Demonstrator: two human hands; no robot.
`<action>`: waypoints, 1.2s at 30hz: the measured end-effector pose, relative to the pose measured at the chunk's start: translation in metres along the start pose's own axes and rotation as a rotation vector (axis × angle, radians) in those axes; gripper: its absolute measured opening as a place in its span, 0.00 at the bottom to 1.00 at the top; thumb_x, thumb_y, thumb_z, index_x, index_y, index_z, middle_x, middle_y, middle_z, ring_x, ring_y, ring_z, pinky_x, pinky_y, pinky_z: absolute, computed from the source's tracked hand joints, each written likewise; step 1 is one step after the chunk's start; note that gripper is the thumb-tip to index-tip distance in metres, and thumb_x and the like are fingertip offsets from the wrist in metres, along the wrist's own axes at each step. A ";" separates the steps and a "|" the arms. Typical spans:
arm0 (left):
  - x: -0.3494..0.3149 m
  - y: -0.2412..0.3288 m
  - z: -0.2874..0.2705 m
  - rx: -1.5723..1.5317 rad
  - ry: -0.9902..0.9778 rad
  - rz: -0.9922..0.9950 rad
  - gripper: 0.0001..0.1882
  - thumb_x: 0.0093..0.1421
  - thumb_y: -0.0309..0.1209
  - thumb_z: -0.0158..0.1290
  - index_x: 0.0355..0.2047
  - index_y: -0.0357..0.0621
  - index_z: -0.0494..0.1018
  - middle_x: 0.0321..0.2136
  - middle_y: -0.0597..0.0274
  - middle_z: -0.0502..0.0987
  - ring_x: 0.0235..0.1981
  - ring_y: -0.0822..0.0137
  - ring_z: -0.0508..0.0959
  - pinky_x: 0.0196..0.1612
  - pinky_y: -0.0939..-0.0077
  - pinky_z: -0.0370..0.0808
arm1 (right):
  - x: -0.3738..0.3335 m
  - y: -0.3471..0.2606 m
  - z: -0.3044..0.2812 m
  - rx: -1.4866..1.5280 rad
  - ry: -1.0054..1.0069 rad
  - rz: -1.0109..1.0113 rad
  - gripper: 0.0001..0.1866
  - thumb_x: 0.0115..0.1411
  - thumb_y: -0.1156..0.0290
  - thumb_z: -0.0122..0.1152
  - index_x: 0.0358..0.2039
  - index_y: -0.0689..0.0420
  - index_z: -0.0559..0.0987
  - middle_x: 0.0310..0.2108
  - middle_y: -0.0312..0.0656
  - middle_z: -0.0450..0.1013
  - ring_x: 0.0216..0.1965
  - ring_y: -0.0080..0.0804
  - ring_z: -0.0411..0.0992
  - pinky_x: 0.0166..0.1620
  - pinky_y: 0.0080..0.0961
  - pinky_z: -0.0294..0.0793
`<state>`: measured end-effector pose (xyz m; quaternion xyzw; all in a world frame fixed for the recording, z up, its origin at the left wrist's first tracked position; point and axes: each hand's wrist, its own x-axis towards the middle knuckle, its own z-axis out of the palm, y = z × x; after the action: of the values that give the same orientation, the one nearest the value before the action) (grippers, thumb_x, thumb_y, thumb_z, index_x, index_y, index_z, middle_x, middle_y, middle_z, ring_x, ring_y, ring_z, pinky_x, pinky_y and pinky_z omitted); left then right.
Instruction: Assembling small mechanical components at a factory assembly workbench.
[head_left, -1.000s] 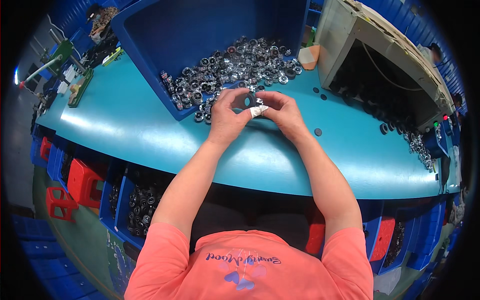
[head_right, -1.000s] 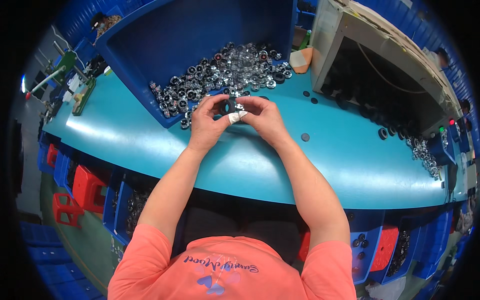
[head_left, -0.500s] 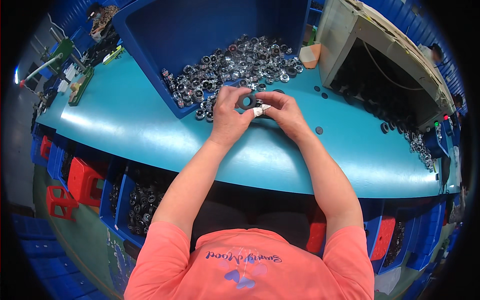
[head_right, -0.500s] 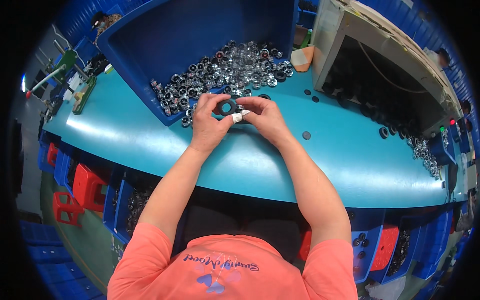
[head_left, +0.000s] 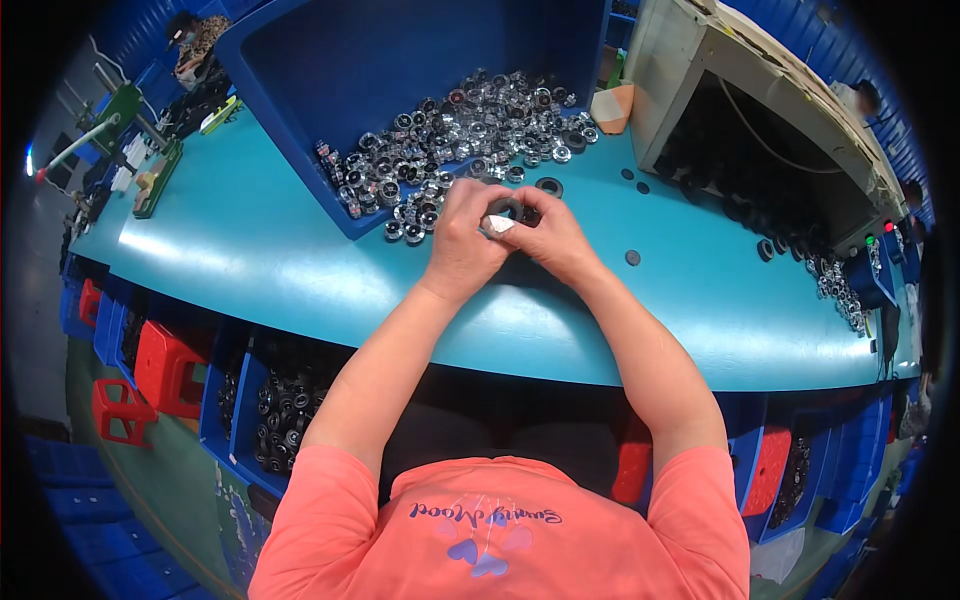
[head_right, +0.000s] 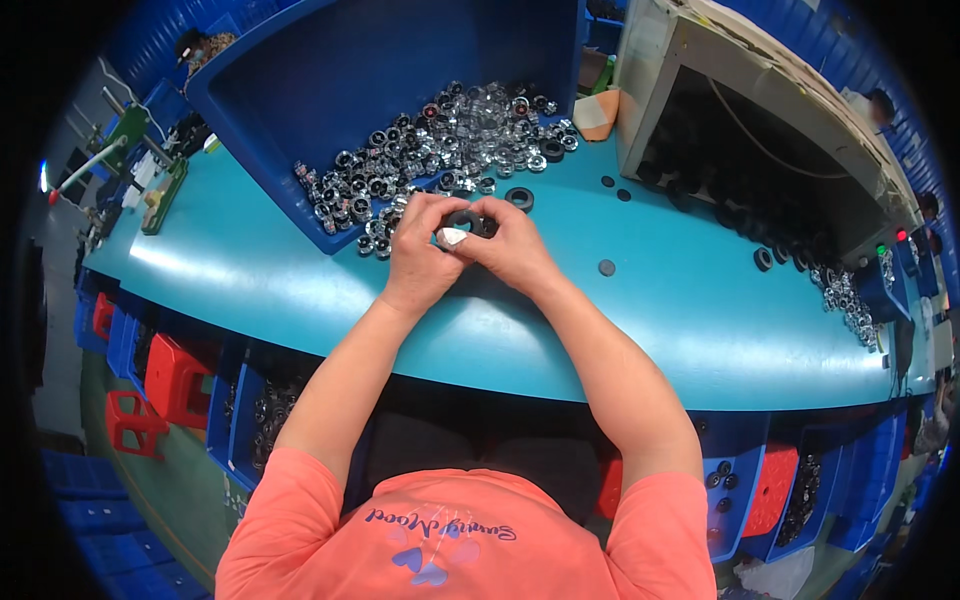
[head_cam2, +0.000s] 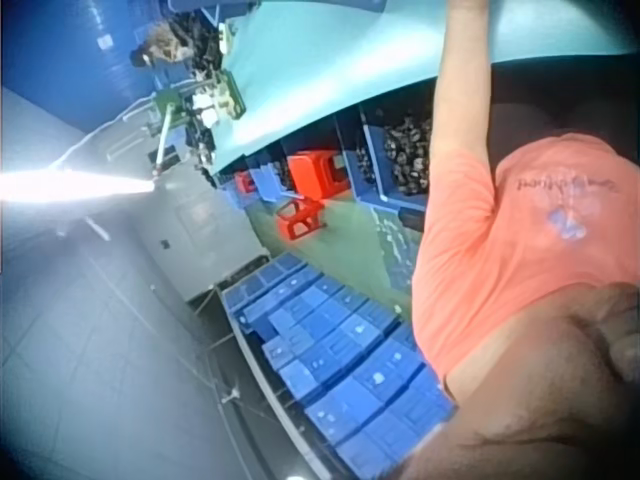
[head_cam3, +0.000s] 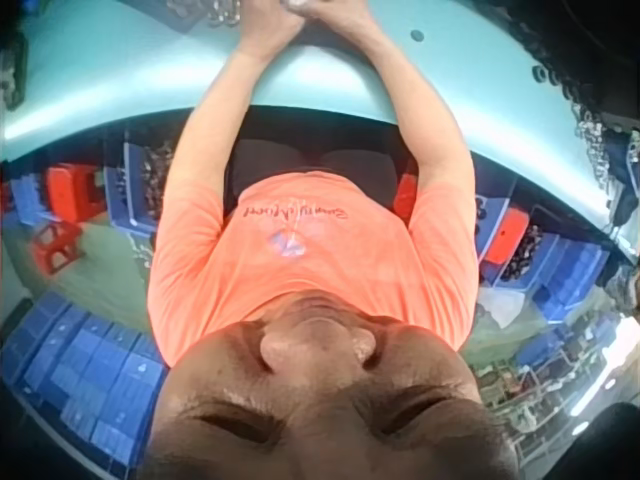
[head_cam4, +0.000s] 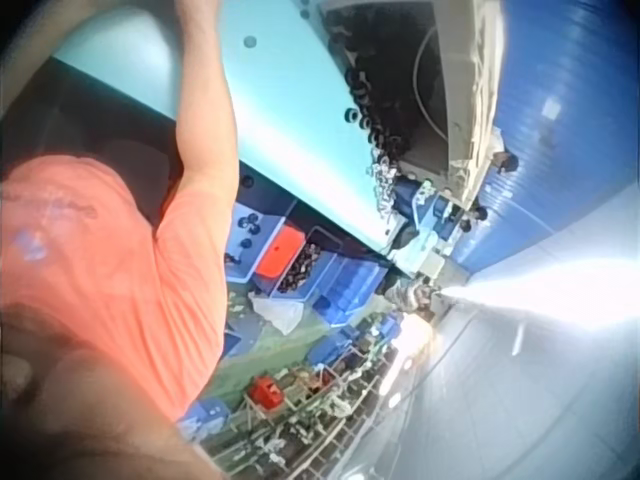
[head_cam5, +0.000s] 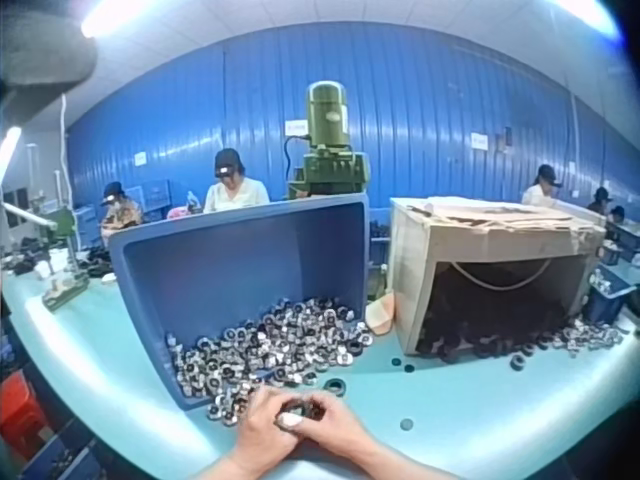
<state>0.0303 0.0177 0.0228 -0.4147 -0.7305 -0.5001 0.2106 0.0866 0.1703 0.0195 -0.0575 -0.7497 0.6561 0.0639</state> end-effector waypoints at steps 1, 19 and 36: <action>-0.001 0.000 0.001 -0.003 -0.011 -0.010 0.23 0.42 0.20 0.68 0.42 0.42 0.79 0.38 0.61 0.75 0.36 0.65 0.78 0.39 0.74 0.78 | 0.001 0.001 0.004 -0.060 0.032 -0.043 0.21 0.53 0.56 0.72 0.38 0.60 0.82 0.35 0.38 0.76 0.36 0.25 0.74 0.35 0.24 0.71; 0.001 0.012 -0.008 -0.072 -0.039 -0.144 0.26 0.40 0.29 0.75 0.42 0.42 0.78 0.37 0.63 0.75 0.36 0.65 0.77 0.38 0.72 0.77 | -0.012 -0.025 -0.002 0.204 -0.025 0.085 0.20 0.68 0.55 0.58 0.39 0.61 0.82 0.23 0.31 0.70 0.22 0.15 0.63 0.24 0.16 0.59; 0.001 0.011 -0.014 -0.081 -0.176 -0.094 0.28 0.46 0.32 0.73 0.49 0.45 0.79 0.34 0.68 0.77 0.30 0.73 0.75 0.31 0.78 0.72 | -0.007 -0.020 -0.024 0.232 -0.109 0.195 0.18 0.72 0.54 0.54 0.32 0.55 0.77 0.20 0.27 0.66 0.21 0.13 0.60 0.22 0.13 0.54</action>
<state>0.0371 0.0074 0.0350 -0.4306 -0.7440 -0.5000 0.1050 0.0973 0.1898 0.0422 -0.0865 -0.6621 0.7436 -0.0345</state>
